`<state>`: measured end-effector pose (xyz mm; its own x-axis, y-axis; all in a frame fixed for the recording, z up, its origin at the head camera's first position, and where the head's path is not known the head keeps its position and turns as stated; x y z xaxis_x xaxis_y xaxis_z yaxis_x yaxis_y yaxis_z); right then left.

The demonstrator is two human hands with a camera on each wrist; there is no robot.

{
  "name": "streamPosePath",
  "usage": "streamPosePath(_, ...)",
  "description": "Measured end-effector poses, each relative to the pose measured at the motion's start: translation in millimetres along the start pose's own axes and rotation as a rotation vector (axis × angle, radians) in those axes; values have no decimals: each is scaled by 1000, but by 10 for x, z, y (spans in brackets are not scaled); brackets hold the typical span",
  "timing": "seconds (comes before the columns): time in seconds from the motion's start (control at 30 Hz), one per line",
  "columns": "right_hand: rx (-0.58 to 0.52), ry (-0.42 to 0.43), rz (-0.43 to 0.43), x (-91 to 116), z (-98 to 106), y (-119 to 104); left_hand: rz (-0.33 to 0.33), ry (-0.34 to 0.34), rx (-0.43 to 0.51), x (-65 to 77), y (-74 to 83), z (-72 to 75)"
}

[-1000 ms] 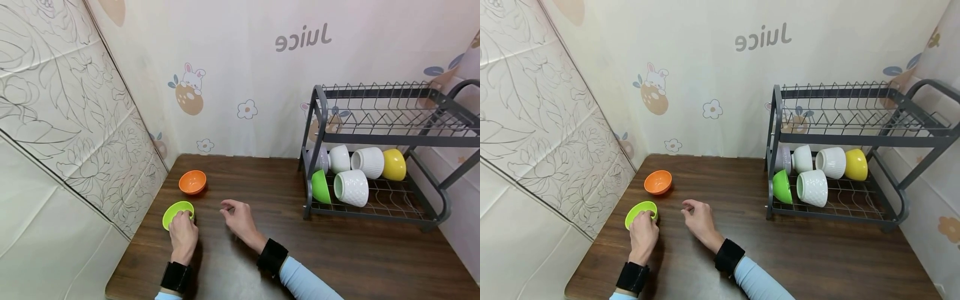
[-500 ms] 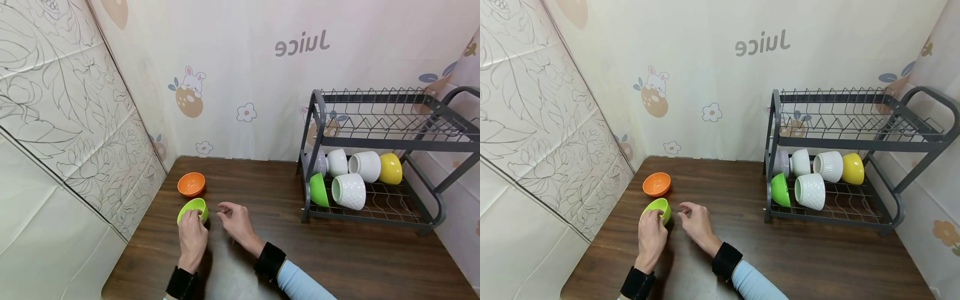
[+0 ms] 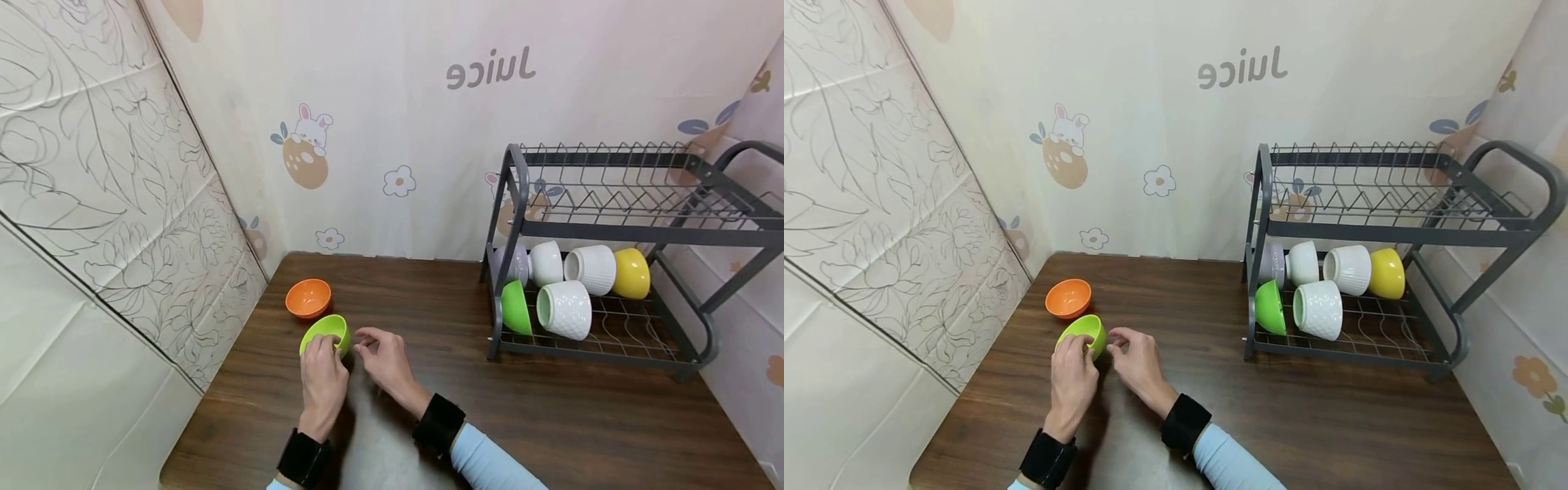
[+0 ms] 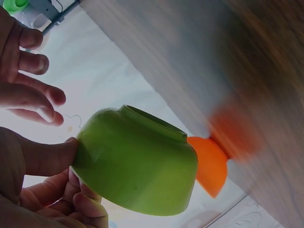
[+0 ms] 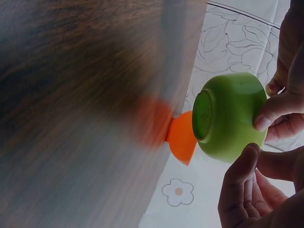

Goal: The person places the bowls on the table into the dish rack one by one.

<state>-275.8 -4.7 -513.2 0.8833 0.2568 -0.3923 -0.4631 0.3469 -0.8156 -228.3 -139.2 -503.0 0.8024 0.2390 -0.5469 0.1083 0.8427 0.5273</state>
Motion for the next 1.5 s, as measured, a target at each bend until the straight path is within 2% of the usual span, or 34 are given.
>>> streamPosePath(0.33, -1, 54, 11, 7, 132, 2, -50, 8, 39, -43, 171, -81)
streamPosePath(0.63, 11, 76, -48, 56, 281, 86, -87, 6, 56, -49, 283, -154)
streamPosePath(0.8, 30, 100, -57, 53, 341, 116, -97, -5, 75, -66, 373, -208)
streamPosePath(1.1, 19, 147, -62, 64, 451, 142, -148, 20, 93, -114, 514, -307)
streamPosePath(1.3, 37, 230, 32, 76, 577, 132, -177, -26, 87, -128, 603, -385)
streamPosePath(1.5, 49, 242, 94, 130, 689, 175, -228, -82, 57, -101, 702, -479)
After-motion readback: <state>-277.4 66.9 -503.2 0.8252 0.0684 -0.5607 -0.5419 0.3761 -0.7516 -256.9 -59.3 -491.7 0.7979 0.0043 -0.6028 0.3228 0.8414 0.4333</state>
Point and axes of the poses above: each hand's wrist, its own x-axis away from the middle knuckle, its own z-axis out of the back of the hand, y = z × x, the point moved 2 cm from there along -x, towards the middle knuckle, and after that the axes turned 3 degrees about z, right-handed, at the moved point
